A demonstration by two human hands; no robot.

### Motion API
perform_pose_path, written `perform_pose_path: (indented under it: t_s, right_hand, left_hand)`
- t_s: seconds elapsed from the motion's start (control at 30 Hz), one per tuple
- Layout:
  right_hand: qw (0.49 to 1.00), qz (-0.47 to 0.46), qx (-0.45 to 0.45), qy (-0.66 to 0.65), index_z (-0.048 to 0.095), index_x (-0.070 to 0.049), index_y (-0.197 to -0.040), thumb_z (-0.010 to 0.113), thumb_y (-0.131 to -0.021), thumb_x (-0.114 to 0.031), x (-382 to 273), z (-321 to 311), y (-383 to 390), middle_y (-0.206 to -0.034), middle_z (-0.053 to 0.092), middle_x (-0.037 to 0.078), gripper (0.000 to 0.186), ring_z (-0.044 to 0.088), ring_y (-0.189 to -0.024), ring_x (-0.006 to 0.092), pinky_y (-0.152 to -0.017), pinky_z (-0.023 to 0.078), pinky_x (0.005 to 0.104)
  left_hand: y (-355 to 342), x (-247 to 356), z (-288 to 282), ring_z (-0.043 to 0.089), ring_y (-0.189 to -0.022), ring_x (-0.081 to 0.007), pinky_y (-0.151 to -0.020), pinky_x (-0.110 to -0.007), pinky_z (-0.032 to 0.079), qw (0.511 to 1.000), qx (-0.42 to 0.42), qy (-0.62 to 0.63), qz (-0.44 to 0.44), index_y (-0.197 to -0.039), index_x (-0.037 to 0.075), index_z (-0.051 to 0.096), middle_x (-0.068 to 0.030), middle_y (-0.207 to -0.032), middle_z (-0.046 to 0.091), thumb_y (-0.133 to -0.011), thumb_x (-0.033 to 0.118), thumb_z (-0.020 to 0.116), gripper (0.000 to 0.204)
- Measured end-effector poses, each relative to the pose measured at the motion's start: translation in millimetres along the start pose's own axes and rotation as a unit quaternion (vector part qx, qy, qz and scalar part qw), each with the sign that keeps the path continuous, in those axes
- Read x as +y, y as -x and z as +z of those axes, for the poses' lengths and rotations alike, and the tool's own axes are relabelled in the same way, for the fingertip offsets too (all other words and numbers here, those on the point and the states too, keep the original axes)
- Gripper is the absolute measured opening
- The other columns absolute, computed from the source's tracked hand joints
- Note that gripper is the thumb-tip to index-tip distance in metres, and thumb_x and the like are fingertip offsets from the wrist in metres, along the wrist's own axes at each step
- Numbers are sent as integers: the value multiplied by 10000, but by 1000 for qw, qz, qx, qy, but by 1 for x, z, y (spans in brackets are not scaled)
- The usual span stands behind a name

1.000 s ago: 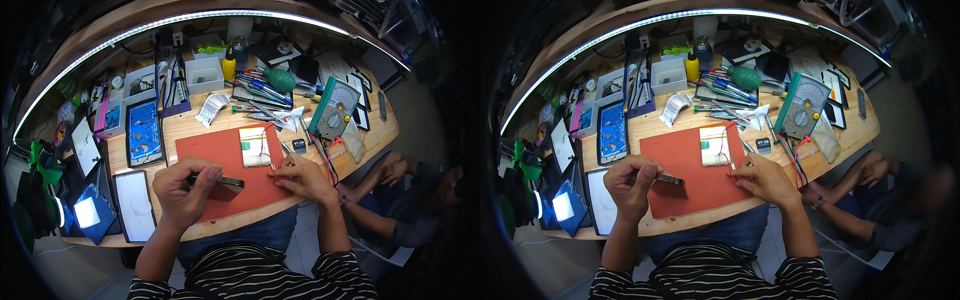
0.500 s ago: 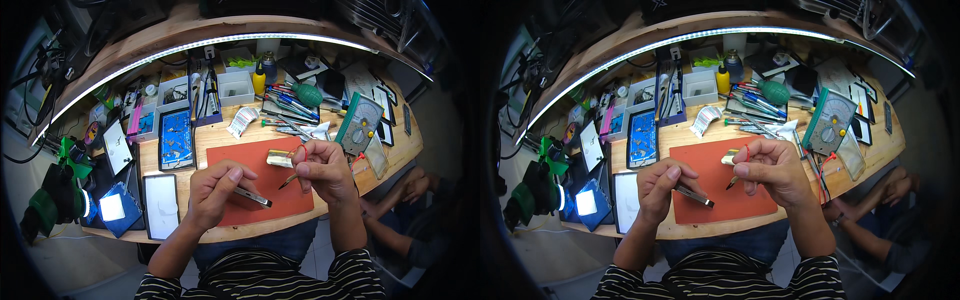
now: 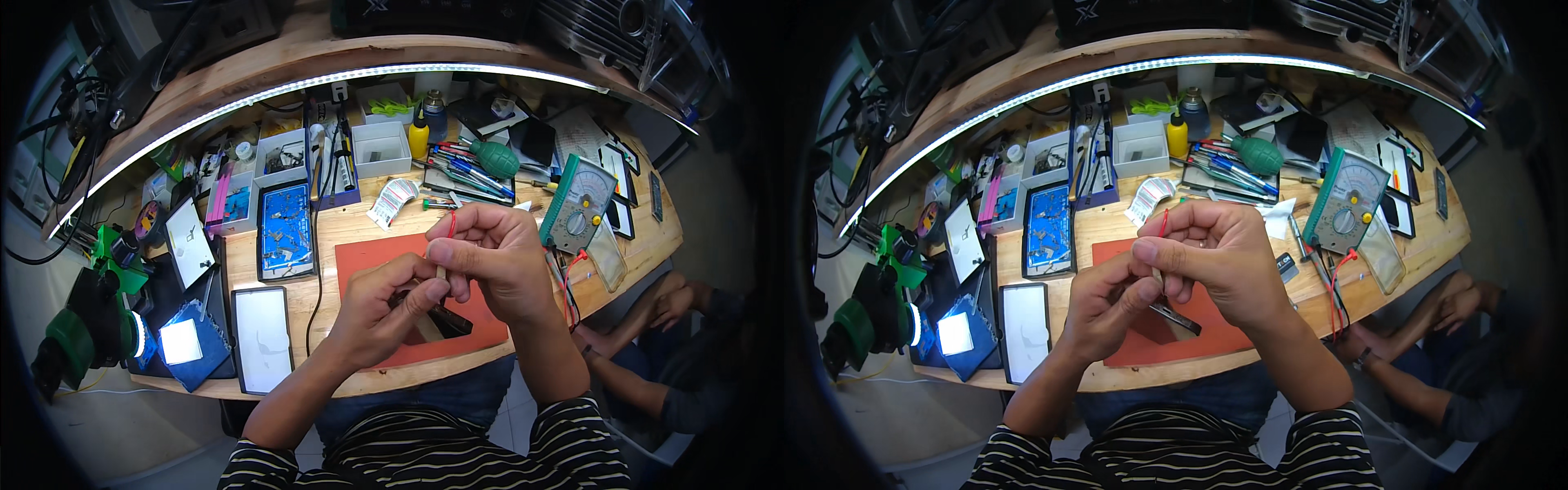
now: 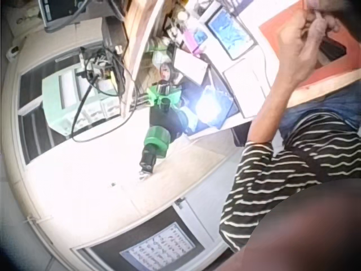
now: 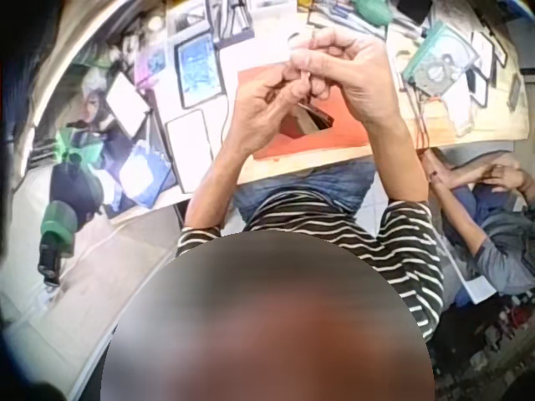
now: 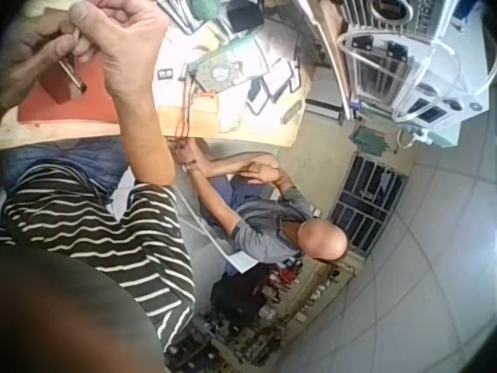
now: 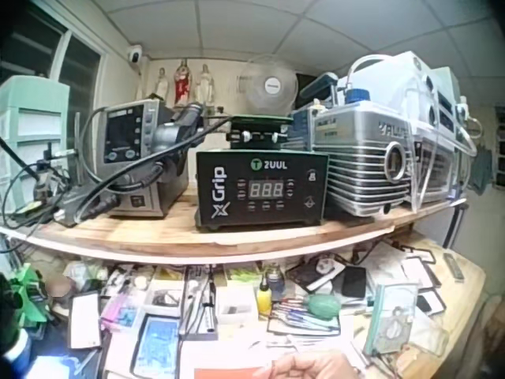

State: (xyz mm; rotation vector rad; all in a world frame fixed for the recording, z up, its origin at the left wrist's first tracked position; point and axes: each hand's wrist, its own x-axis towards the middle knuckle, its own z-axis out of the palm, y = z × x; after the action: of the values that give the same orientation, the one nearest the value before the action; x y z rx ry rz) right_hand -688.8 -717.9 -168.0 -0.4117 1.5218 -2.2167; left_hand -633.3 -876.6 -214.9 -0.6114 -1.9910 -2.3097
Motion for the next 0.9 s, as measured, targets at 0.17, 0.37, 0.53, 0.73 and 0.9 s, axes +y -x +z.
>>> perform_pose_path:
  t_s: [0.17, 0.37, 0.53, 0.73, 0.9]
  right_hand:
    - [974, -38, -21, 224, 681, 45, -941, 756, -841, -147, 1, -32, 2, -730, 662, 46, 229, 593, -564, 54, -491, 463, 169]
    - [748, -50, 62, 659, 719, -28, -850, 735, -760, -223, 4, -115, -17, -729, 682, 90, 215, 656, -661, 242, -619, 497, 353]
    - [731, 94, 15, 676, 673, -19, -740, 821, -675, -301, 24, -132, 4, -663, 652, 93, 325, 629, -622, 211, -593, 476, 340]
    - [773, 68, 26, 630, 693, -16, -794, 809, -708, -263, 47, -127, 9, -682, 657, 101, 286, 634, -632, 213, -591, 484, 339]
    - [836, 152, 7, 528, 691, 27, -841, 740, -757, -89, 42, -130, 26, -670, 668, 49, 152, 606, -539, 100, -516, 481, 267]
  left_hand:
    - [12, -7, 1, 615, -744, -102, -665, -235, 502, 998, 33, 0, 48, -953, -8, 567, -71, -821, 651, -1000, 154, 529, 173]
    - [16, -17, 7, 618, -695, -133, -627, -251, 506, 991, 99, -2, 89, -952, -10, 500, -104, -787, 631, -1017, 246, 479, 264]
    - [16, -21, 9, 614, -724, -125, -660, -249, 501, 987, 124, -14, 99, -970, -13, 496, -107, -799, 639, -1023, 230, 469, 251]
    - [11, -21, 15, 625, -728, -135, -686, -259, 508, 987, 136, -2, 92, -972, -13, 491, -115, -801, 642, -1024, 202, 470, 222]
    - [6, -21, 15, 631, -754, -118, -709, -239, 501, 985, 152, 5, 84, -980, -9, 492, -109, -830, 657, -1027, 190, 466, 207]
